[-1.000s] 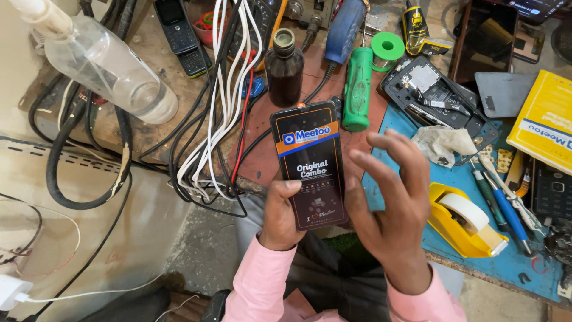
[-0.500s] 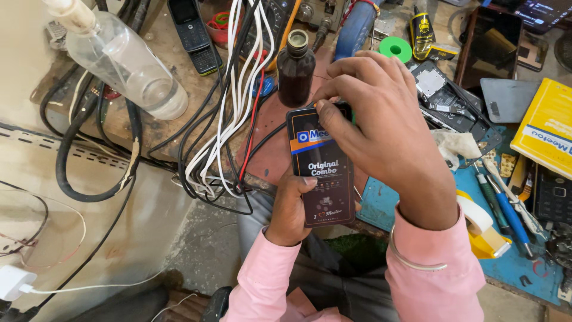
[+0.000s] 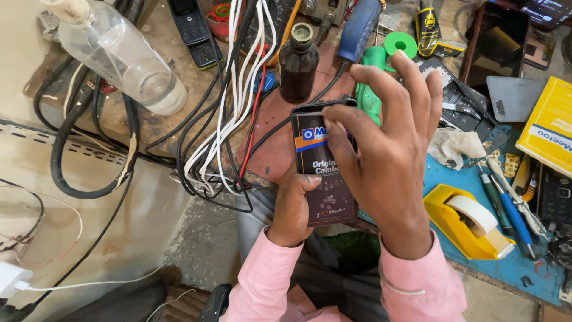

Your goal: The person holds a smartphone in one hand and uses a thin blade to clean and align the screen edge. They then peel the backing off a tempered glass screen protector, align it over the display, and press it down onto the phone while smoothing it with their fingers.

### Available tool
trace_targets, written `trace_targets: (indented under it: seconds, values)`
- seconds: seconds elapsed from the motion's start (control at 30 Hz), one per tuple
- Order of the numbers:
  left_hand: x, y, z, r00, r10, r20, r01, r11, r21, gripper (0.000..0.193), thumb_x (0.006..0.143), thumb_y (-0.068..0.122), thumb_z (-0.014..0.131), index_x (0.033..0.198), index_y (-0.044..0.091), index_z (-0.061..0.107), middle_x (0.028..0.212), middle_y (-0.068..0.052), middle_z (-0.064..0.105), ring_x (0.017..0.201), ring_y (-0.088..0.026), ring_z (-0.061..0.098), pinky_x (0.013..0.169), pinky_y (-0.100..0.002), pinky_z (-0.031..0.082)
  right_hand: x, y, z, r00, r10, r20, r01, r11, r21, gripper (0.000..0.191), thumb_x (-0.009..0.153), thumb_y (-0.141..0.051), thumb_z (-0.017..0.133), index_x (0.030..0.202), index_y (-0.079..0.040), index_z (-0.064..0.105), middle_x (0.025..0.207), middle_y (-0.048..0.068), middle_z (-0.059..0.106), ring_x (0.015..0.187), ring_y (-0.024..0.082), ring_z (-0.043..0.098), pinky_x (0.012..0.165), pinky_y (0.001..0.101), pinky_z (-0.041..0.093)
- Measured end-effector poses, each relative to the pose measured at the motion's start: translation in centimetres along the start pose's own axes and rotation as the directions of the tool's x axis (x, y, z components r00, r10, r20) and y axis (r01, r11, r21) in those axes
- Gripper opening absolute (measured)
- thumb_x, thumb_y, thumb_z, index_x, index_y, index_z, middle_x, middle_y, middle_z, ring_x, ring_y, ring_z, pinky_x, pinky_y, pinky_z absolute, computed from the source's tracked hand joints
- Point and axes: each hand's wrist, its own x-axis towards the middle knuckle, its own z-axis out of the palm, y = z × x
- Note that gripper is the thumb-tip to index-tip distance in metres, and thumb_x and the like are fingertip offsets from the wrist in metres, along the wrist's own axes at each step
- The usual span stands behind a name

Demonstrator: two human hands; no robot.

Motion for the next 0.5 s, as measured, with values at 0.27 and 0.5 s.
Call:
trace_targets:
  seconds: [0.27, 0.5]
  values:
    - [-0.1, -0.5, -1.1, 0.999, 0.031, 0.009, -0.031, 0.999, -0.009, 0.054, 0.091, 0.014, 0.049, 0.142, -0.004, 0.05, 0.125, -0.014, 0.065, 0.109, -0.021, 0.066, 0.096, -0.034, 0.055, -4.8, -1.7, -0.7, 0.993, 0.114, 0.001, -0.114, 0.993, 0.028, 0.021, 0.089, -0.012, 0.082, 0.108, -0.016, 0.074, 0.145, 0.009, 0.055, 0.149, 0.042, 0.04, 0.129, 0.0621, 0.021]
    - [-0.2, -0.9, -1.5, 0.996, 0.061, 0.059, -0.067, 0.991, 0.112, 0.049, 0.109, 0.032, 0.045, 0.138, -0.006, 0.055, 0.125, -0.017, 0.069, 0.107, -0.023, 0.07, 0.093, -0.036, 0.059, -8.3, -3.0, -1.1, 0.983, 0.183, 0.018, -0.184, 0.98, 0.077, 0.024, 0.082, -0.012, 0.082, 0.104, -0.016, 0.074, 0.14, 0.009, 0.056, 0.145, 0.042, 0.041, 0.126, 0.0631, 0.026]
